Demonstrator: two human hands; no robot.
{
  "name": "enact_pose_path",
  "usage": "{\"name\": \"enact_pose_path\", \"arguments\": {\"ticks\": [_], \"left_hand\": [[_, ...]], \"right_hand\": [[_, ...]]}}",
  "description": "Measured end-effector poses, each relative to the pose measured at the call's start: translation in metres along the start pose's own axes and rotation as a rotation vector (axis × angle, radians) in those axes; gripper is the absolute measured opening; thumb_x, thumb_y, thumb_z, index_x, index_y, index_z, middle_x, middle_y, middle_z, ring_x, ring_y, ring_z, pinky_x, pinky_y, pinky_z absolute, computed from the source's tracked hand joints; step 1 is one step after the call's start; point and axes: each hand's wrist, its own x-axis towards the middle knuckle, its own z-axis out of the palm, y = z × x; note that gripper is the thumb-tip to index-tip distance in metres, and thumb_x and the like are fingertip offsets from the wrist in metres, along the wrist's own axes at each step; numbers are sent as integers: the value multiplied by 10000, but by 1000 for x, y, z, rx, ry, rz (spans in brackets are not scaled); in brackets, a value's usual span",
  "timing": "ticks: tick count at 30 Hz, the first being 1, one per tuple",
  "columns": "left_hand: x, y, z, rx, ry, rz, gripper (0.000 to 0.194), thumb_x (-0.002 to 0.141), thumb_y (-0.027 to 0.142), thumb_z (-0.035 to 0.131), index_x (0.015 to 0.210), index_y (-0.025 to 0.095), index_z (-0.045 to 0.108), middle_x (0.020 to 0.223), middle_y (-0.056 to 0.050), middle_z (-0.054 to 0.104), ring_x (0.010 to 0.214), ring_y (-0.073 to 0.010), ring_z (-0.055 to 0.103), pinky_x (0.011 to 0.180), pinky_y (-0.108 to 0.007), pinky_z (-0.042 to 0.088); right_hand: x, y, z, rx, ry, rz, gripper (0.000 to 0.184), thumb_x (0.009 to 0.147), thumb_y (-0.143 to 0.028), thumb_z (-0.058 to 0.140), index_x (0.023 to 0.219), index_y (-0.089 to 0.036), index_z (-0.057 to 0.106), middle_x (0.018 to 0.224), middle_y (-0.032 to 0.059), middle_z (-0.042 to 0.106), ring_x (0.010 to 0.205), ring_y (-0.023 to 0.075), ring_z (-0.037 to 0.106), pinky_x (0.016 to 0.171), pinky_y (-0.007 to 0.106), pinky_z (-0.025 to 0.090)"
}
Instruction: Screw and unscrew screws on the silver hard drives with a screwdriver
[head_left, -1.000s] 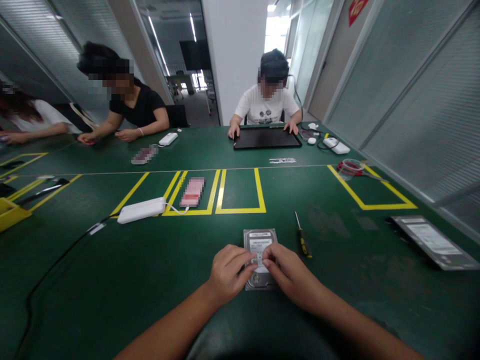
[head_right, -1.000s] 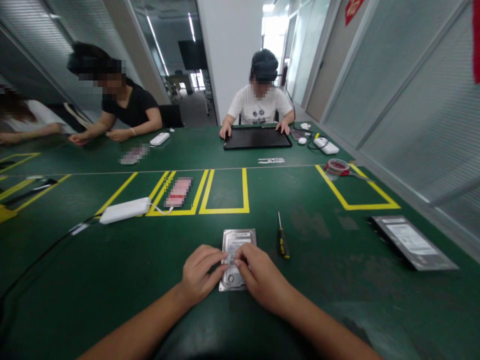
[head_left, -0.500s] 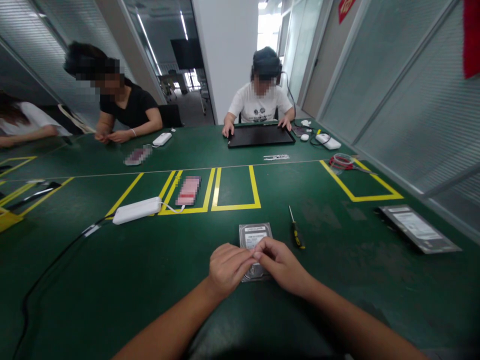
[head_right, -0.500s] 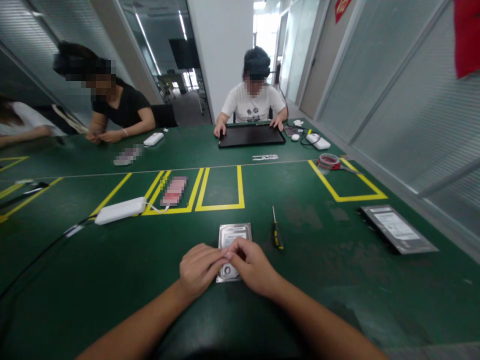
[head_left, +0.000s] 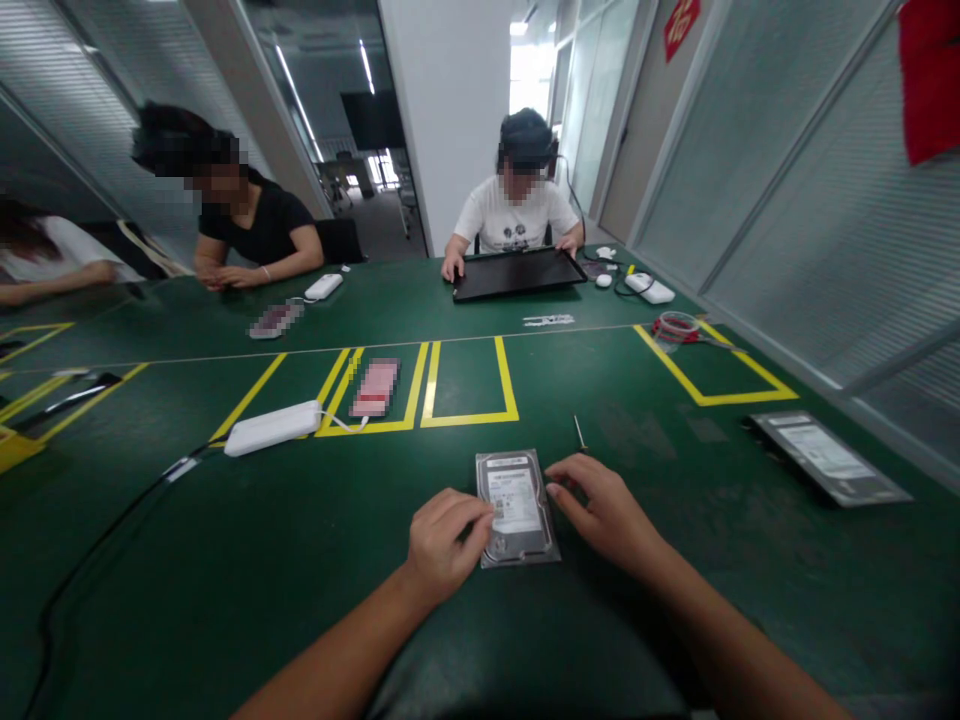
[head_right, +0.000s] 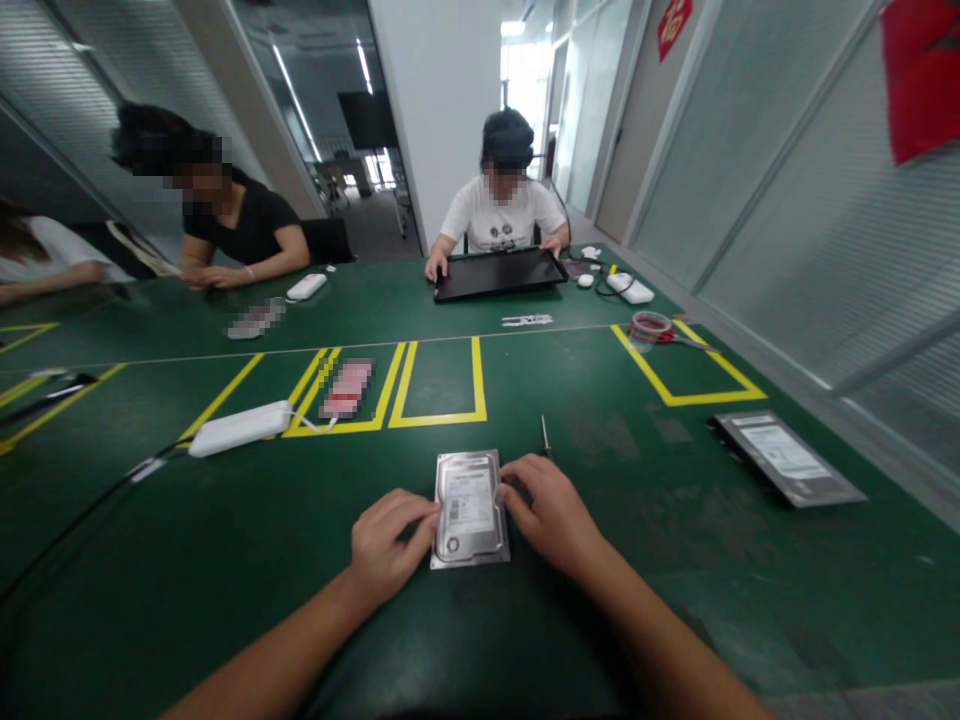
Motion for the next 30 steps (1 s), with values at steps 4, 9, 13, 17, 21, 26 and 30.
{"name": "enact_pose_path", "arguments": {"ticks": [4,9,13,17,21,26,30], "left_hand": [[0,0,-4,-14,7,-95,98,844,121,607,900,164,676,762,-41,681,662,-140,606,620,-260,488],[3,2,-11,-50,20,-167,69,826,121,604,842,164,655,719,-20,649,622,-128,577,599,-252,459],[7,4,-20,-101,-4,-229,43,842,144,617,841,165,655,706,-8,642,607,-118,573,594,-241,446],[6,0,-25,-209,-155,-415,123,924,228,558,894,165,659,790,-25,675,717,-136,628,677,-247,478],[-1,-14,-22,-181,-171,-456,156,930,268,548,860,155,629,780,-22,640,722,-136,594,681,-248,456],[-6,-32,-20,-67,-118,-451,166,922,272,548,840,149,625,764,-19,630,708,-135,571,671,-249,438],[-3,-35,-21,-62,-136,-430,156,899,264,566,833,148,646,728,-9,628,664,-124,558,656,-243,440]], "right_hand": [[-1,29,-15,-365,112,136,298,937,-335,467,1107,-147,623,1086,128,630,1042,260,567,939,410,444],[0,45,-19,-540,68,303,352,917,-383,483,1159,-145,575,1120,148,596,1049,278,573,895,396,467],[1,43,-16,-516,22,375,359,926,-439,454,1126,-157,549,1103,131,594,1052,258,586,870,367,465],[3,34,-12,-556,-30,469,386,936,-513,393,1055,-186,561,1059,117,624,1002,263,623,765,361,470],[4,23,-8,-611,-98,534,454,941,-572,318,929,-200,579,983,103,666,888,265,661,683,363,464],[4,18,-2,-661,-95,523,429,926,-565,362,934,-195,578,961,105,686,854,275,674,660,367,471],[4,19,2,-692,-80,505,410,926,-546,374,945,-189,574,971,113,689,864,281,678,660,368,475]]}}
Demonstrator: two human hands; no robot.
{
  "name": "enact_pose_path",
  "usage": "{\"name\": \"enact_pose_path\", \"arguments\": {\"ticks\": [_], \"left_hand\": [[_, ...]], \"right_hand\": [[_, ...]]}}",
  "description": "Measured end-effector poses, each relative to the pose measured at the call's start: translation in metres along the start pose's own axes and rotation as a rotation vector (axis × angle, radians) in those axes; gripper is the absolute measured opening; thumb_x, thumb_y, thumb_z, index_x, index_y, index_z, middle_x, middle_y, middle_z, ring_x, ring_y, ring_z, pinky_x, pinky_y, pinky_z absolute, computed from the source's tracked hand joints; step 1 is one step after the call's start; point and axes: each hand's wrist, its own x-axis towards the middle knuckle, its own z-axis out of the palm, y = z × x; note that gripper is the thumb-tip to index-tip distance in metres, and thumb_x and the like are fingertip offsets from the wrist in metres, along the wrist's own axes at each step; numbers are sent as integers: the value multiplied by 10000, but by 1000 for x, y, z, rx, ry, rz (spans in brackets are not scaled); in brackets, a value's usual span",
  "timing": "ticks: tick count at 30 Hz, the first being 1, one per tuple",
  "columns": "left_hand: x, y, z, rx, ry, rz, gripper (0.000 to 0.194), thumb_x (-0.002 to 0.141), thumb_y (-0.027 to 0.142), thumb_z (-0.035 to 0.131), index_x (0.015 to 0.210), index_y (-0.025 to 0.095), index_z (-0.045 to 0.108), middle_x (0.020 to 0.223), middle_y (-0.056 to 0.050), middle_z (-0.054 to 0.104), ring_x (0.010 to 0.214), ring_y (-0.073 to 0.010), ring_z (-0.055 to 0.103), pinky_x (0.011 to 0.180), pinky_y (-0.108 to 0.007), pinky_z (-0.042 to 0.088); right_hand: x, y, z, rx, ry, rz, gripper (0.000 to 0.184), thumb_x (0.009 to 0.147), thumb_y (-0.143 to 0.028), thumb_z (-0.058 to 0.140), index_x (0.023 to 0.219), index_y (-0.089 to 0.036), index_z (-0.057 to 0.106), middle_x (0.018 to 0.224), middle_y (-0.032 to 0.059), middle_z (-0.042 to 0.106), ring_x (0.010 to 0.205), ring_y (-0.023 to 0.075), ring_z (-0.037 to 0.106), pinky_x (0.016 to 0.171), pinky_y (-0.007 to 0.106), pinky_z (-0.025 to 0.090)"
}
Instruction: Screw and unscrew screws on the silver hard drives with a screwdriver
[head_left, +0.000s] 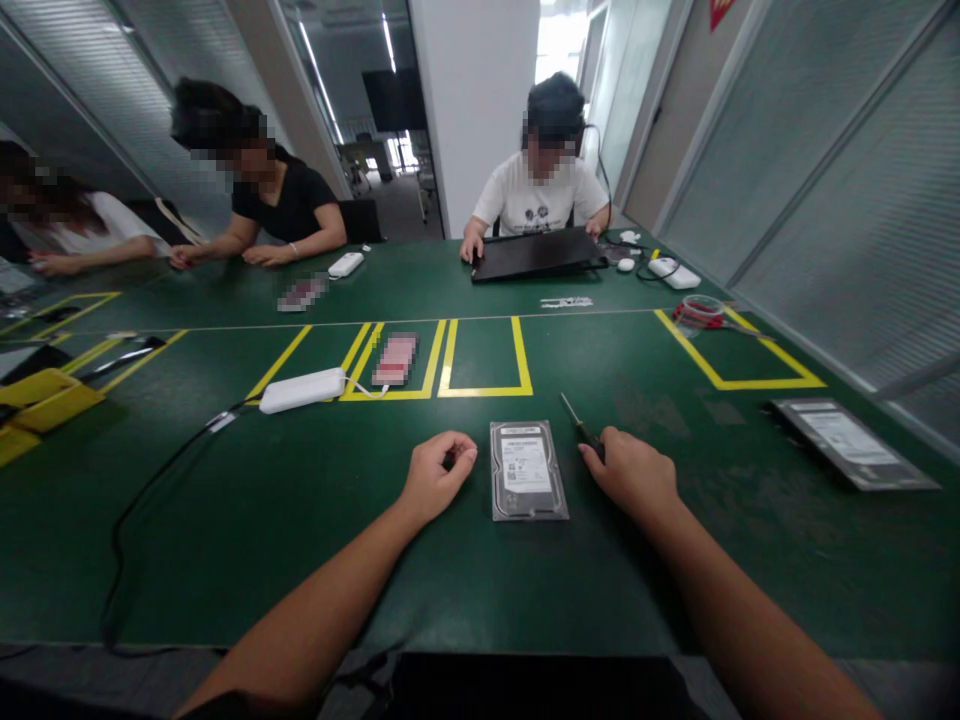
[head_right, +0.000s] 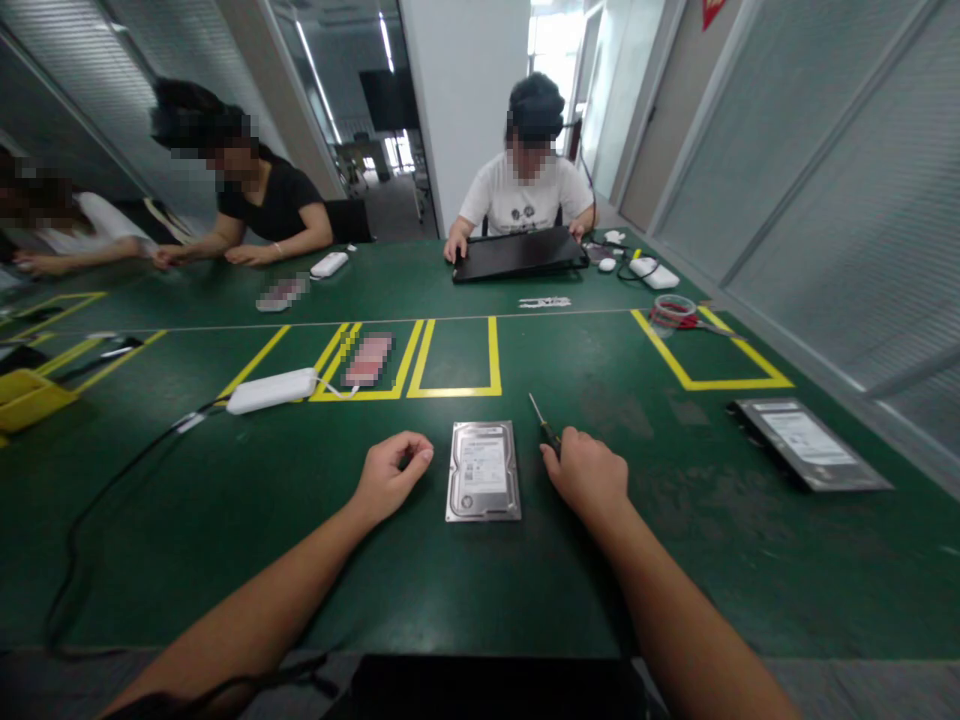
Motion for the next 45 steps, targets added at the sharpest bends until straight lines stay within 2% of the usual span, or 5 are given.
{"name": "enact_pose_path", "arguments": {"ticks": [12,17,27,36,45], "left_hand": [[-1,1,-1,-79,-176,85,183,909,307,585,875,152,675,759,-18,638,690,-123,572,651,-234,434],[-4,4,-2,-111,-195,36,171,893,286,582,855,143,668,701,-1,604,641,-111,549,616,-220,426],[-11,4,-6,-109,-159,107,115,809,241,639,797,139,691,645,-5,629,567,-100,542,574,-215,438],[-20,-2,-13,-152,-165,26,186,899,302,602,889,132,677,734,-32,642,670,-128,581,645,-241,460],[-16,10,-14,-116,-299,184,142,917,249,564,890,147,659,865,-55,650,784,-149,590,737,-272,456]], "right_hand": [[4,-2,5,7,29,-13,382,943,-519,359,985,-194,555,1003,109,682,882,264,677,692,350,469],[7,-1,8,6,49,-27,394,946,-526,353,989,-190,555,1005,113,677,868,247,673,693,330,458],[13,-6,10,28,74,-43,436,957,-537,311,1009,-191,571,1013,108,679,892,241,667,710,323,449],[12,-9,13,31,91,-50,445,953,-544,306,1006,-196,576,1011,108,682,893,246,661,717,332,446],[13,-8,13,31,100,-56,425,952,-541,316,985,-201,569,1003,109,688,897,250,665,710,331,440]]}}
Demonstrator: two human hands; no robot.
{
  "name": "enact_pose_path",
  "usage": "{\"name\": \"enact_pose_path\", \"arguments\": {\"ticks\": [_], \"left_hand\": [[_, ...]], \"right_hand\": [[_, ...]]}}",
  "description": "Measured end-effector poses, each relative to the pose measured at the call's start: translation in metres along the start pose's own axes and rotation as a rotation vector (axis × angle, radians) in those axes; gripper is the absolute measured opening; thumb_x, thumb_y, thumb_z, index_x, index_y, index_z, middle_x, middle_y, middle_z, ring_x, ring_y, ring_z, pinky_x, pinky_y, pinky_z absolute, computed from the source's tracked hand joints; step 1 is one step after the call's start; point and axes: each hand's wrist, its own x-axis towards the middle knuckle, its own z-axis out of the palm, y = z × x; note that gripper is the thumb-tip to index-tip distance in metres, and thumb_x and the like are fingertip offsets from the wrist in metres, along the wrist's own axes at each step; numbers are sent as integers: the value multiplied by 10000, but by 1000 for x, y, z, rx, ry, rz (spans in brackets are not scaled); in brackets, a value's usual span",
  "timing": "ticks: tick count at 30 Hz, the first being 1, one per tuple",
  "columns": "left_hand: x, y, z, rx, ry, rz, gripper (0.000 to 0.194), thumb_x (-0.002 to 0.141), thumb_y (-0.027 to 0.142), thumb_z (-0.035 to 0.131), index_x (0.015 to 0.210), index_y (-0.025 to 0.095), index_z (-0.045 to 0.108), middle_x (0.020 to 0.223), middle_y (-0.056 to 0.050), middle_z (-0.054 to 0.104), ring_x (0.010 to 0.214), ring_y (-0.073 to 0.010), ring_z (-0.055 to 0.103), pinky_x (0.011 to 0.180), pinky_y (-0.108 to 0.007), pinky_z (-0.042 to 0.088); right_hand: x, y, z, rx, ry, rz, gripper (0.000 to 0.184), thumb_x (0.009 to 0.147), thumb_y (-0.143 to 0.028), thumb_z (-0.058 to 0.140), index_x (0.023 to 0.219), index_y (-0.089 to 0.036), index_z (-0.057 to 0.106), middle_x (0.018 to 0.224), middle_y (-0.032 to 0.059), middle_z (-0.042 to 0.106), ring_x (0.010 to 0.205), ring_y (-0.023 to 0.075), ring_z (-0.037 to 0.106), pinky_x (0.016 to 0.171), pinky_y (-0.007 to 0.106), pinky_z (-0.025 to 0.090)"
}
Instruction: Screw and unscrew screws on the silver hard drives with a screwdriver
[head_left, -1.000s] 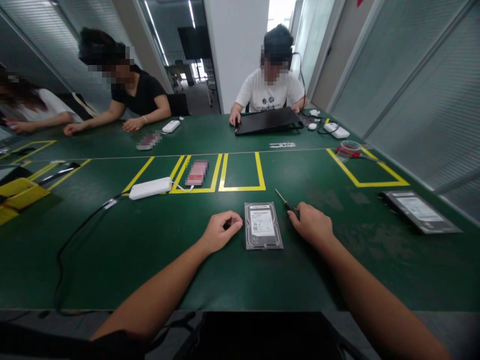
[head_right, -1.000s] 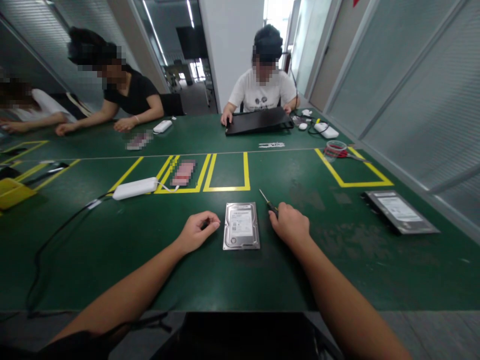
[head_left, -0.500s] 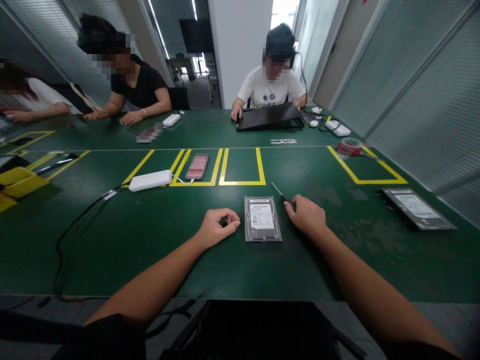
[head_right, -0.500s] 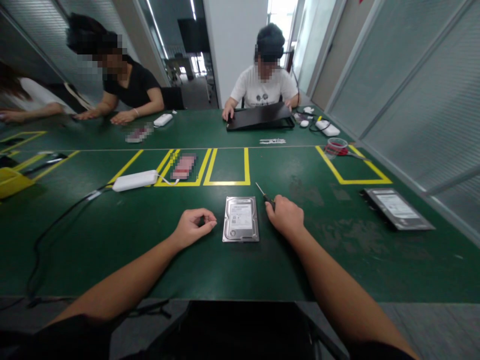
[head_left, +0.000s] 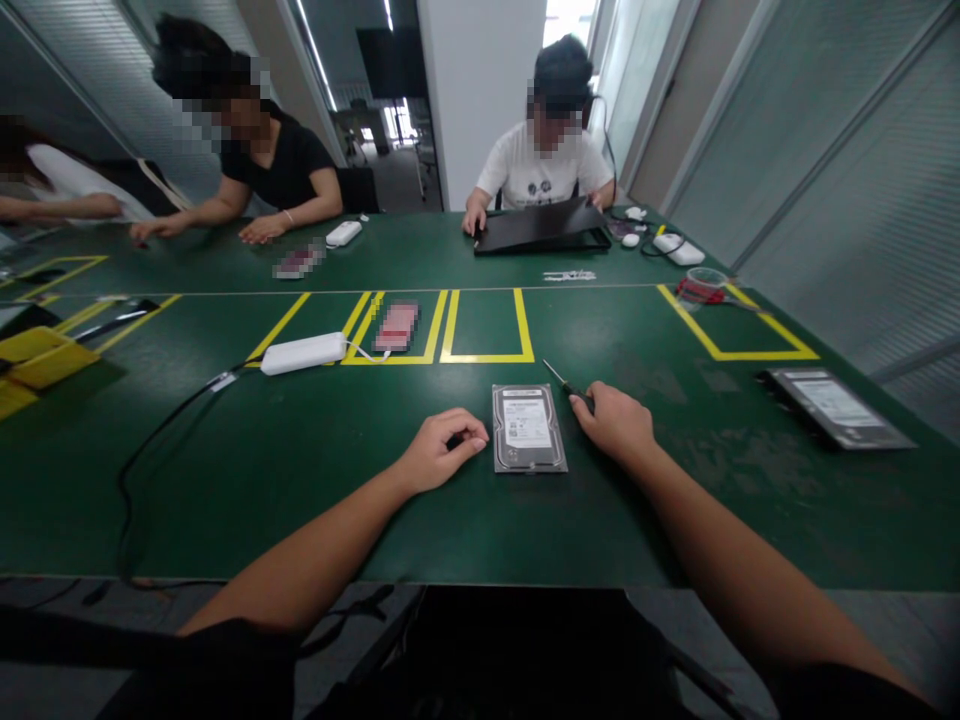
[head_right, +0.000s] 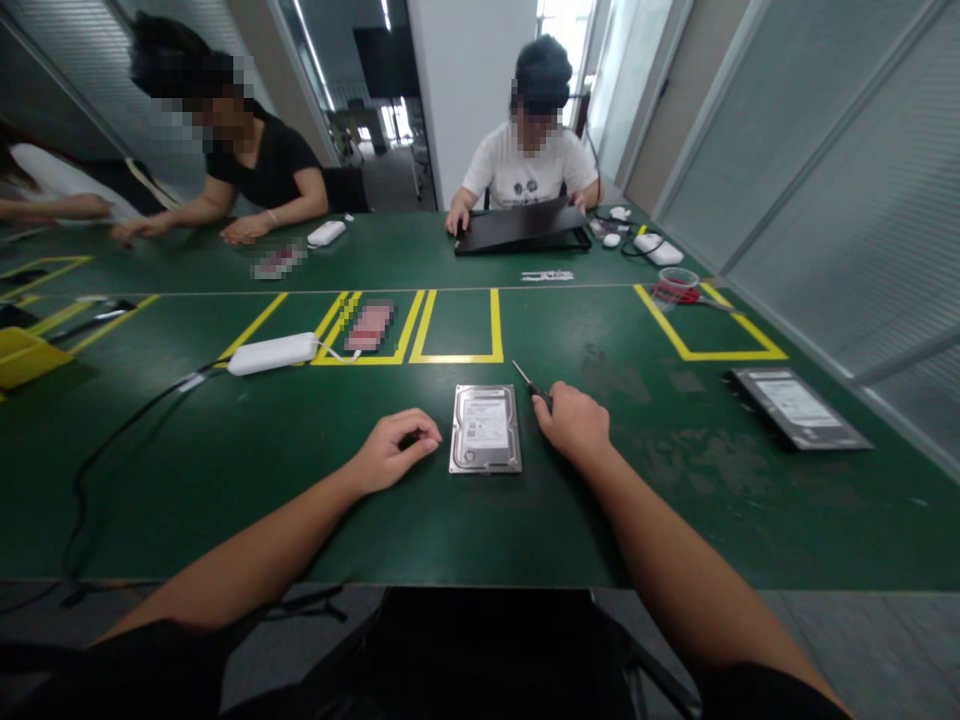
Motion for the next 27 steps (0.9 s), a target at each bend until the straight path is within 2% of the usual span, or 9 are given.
{"name": "enact_pose_path", "arguments": {"ticks": [12,27], "left_hand": [[2,2,6,-30,-226,121,156,944,273,575,900,173,686,880,-40,698,850,-158,595,841,-310,421],[1,-1,8,48,-238,185,177,950,284,569,936,183,713,886,-44,702,830,-152,607,818,-309,433]], "right_hand": [[4,7,5,10,3,-39,406,935,-549,335,946,-211,560,976,96,691,862,250,661,647,319,402],[3,6,5,7,19,-64,380,927,-541,363,927,-209,548,945,86,686,827,230,651,606,301,358]]}}
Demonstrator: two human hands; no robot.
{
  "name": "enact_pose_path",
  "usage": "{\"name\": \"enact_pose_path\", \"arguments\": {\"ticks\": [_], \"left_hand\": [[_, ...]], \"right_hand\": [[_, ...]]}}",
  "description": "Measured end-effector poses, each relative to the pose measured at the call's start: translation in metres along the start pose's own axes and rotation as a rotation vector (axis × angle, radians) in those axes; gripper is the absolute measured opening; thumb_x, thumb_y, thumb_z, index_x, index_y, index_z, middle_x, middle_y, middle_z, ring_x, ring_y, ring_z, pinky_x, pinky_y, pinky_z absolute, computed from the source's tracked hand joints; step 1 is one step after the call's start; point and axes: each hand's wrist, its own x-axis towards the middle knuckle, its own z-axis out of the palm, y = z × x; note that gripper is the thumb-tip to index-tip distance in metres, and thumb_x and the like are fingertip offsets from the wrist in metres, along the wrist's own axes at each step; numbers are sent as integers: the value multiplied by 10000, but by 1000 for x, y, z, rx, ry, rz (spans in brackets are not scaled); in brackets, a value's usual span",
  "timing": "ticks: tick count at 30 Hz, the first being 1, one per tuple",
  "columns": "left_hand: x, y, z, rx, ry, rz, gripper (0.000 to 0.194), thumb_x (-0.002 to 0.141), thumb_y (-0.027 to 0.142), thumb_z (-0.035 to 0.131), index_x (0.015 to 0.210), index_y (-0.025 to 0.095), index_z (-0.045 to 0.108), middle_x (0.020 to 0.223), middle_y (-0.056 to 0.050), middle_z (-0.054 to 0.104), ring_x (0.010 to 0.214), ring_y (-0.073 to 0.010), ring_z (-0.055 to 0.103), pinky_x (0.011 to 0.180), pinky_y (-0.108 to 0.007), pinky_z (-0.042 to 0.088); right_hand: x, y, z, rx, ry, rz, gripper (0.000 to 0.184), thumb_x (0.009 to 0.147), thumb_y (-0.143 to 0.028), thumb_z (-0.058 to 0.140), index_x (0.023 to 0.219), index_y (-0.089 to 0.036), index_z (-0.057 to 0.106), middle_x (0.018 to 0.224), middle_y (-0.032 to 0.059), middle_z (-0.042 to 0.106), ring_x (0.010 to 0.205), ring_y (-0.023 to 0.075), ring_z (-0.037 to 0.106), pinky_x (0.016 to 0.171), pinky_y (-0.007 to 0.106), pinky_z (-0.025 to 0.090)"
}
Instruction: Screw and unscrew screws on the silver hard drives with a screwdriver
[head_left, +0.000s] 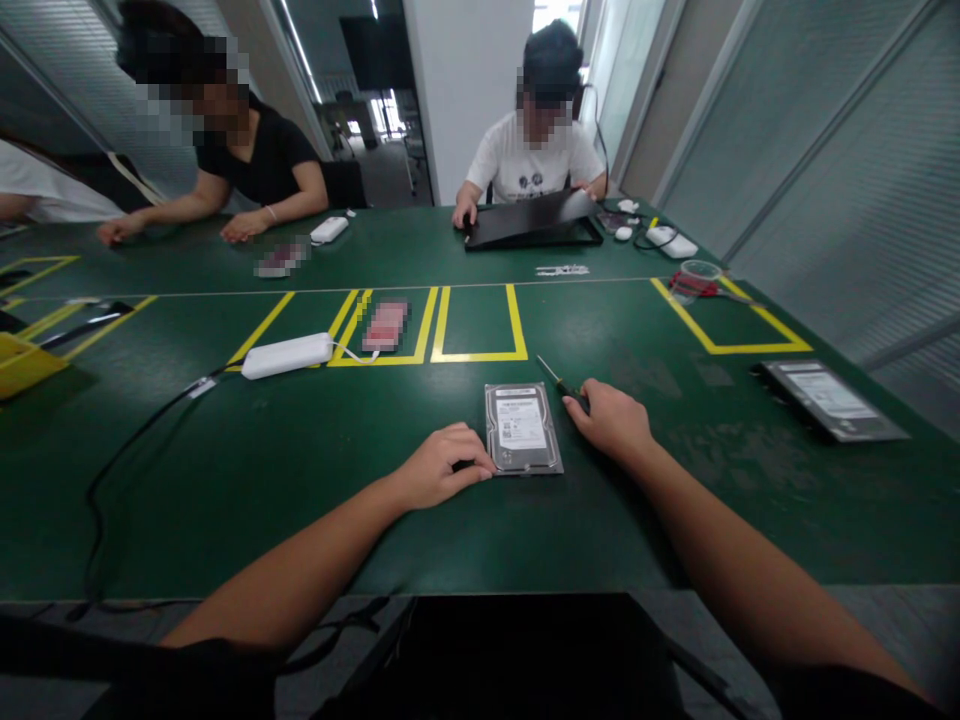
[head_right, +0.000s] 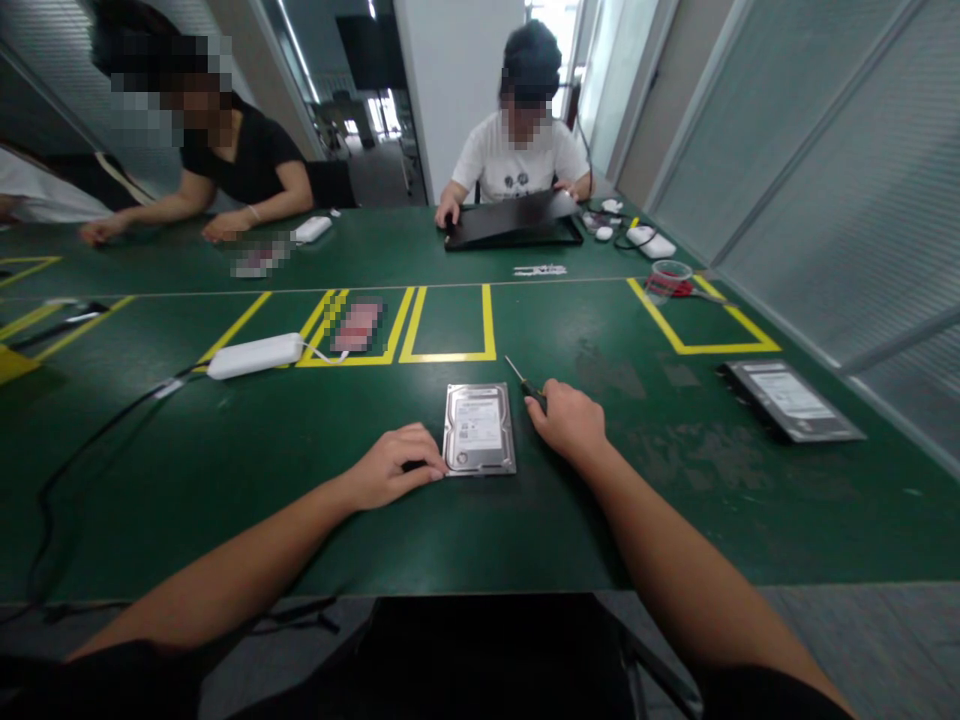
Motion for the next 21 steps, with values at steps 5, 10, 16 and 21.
{"name": "enact_pose_path", "arguments": {"ticks": [5,10,16,21], "left_hand": [[-3,-2,3,43,4,18,199,964,293,544,951,186,711,896,-51,702,834,-154,610,817,-314,430],[-3,-2,5,98,15,59,197,968,260,526,955,181,706,891,-56,701,829,-159,609,807,-319,432],[-1,3,3,159,32,97,188,964,244,523,948,175,696,862,-52,698,800,-156,610,778,-318,440],[-4,2,4,253,52,114,183,958,246,531,947,175,700,843,-56,691,787,-156,603,767,-317,439]], "right_hand": [[0,0,0,-3,-3,2,379,924,-541,362,939,-212,551,947,86,683,827,239,651,603,311,359],[0,1,0,-1,-9,4,383,921,-542,364,958,-212,556,965,89,682,826,233,643,612,307,361],[0,3,0,14,-17,-3,387,917,-545,373,967,-210,560,960,95,680,819,219,629,616,295,353],[0,5,1,18,-17,-8,399,912,-560,370,950,-209,556,951,90,681,807,216,626,597,295,329]]}}
